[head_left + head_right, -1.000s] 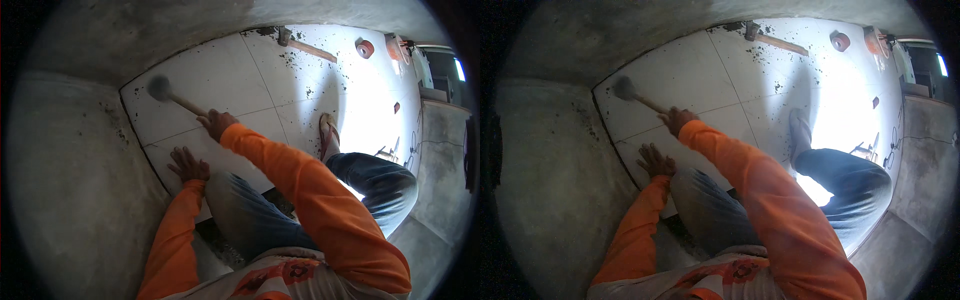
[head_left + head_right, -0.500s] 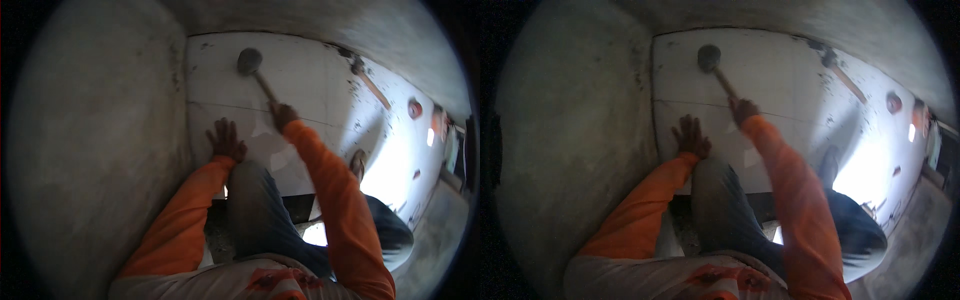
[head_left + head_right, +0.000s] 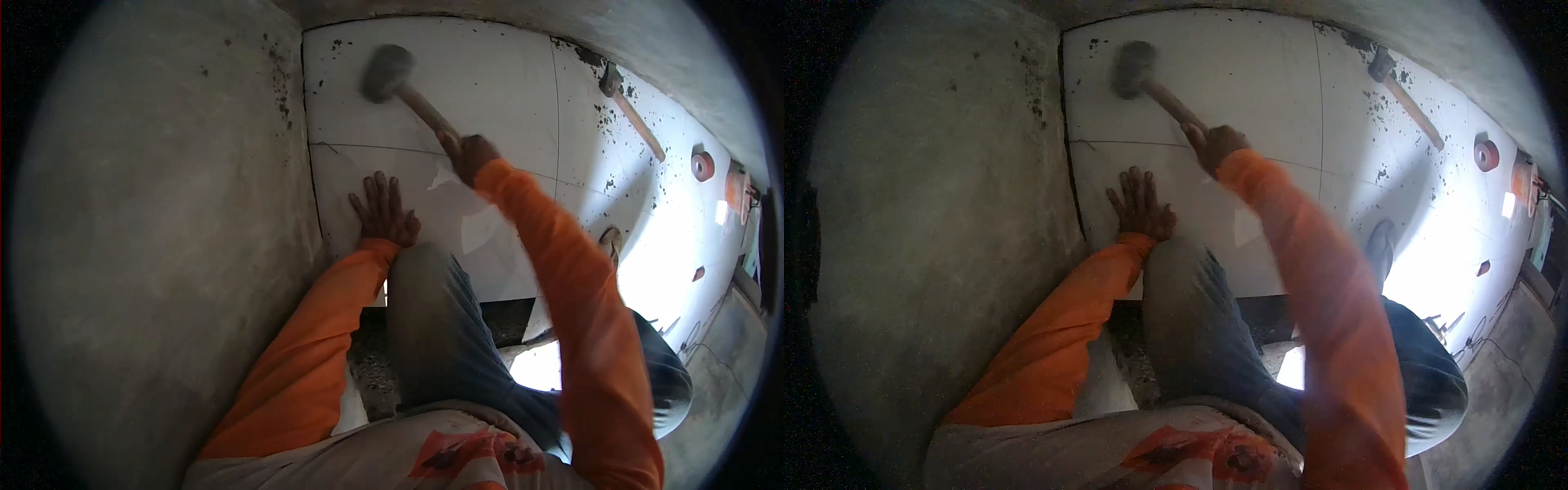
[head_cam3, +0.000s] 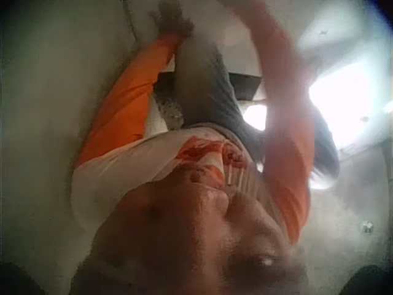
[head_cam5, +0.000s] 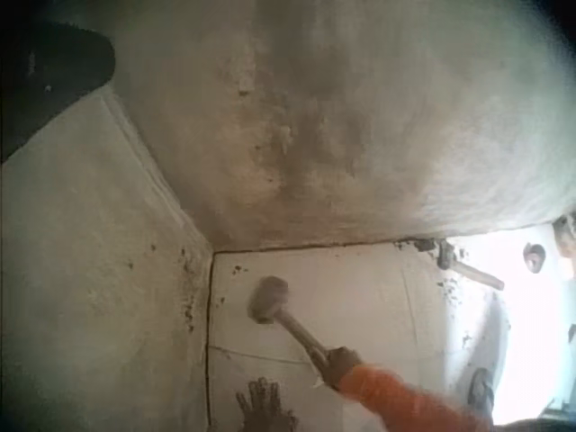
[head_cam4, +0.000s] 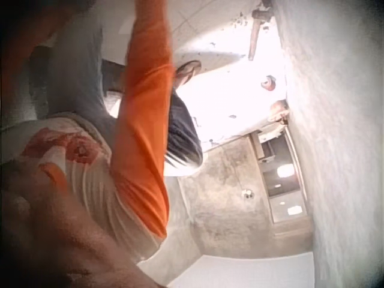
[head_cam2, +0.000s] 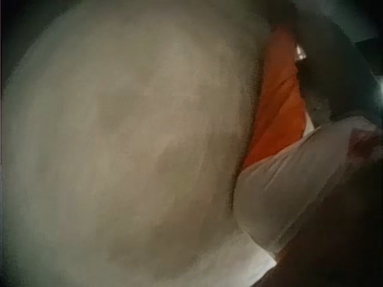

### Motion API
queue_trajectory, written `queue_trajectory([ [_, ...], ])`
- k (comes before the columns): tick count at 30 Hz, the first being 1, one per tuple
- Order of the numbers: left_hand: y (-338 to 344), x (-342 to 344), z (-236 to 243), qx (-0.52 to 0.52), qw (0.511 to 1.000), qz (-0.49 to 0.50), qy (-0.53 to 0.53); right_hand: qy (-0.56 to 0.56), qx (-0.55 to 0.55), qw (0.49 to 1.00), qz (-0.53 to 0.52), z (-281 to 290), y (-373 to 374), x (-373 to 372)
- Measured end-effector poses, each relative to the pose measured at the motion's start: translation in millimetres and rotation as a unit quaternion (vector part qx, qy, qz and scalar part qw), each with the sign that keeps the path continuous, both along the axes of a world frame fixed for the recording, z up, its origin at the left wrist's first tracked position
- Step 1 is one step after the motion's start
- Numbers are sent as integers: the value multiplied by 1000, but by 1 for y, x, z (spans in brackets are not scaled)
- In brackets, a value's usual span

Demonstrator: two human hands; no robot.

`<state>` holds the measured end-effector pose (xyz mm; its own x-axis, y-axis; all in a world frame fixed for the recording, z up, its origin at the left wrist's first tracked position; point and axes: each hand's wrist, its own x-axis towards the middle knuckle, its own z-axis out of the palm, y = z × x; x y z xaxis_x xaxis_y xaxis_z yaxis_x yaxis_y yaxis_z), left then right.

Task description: The person taps white floor tiles with a rubber mallet and uses a spatula to scrape excess mortar from the joints.

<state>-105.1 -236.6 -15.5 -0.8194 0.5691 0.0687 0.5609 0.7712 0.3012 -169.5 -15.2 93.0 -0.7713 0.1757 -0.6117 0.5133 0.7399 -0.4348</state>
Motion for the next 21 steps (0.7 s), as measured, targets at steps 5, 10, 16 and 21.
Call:
queue_trajectory([
  [5, -5, 0, 1, -22, 1000, 1, -5, 171, -167, 909, -341, 16, -45, -8],
  [10, -20, 14, -8, -30, 1000, -8, -1, 53, -40, 994, 86, 15, -14, 1],
  [16, -12, -4, -15, -28, 1000, -8, -3, 76, -83, 986, -119, 36, -3, 12],
  [21, 2, 9, -3, -15, 1000, -11, -12, 100, -24, 975, -199, -8, -17, 39],
])
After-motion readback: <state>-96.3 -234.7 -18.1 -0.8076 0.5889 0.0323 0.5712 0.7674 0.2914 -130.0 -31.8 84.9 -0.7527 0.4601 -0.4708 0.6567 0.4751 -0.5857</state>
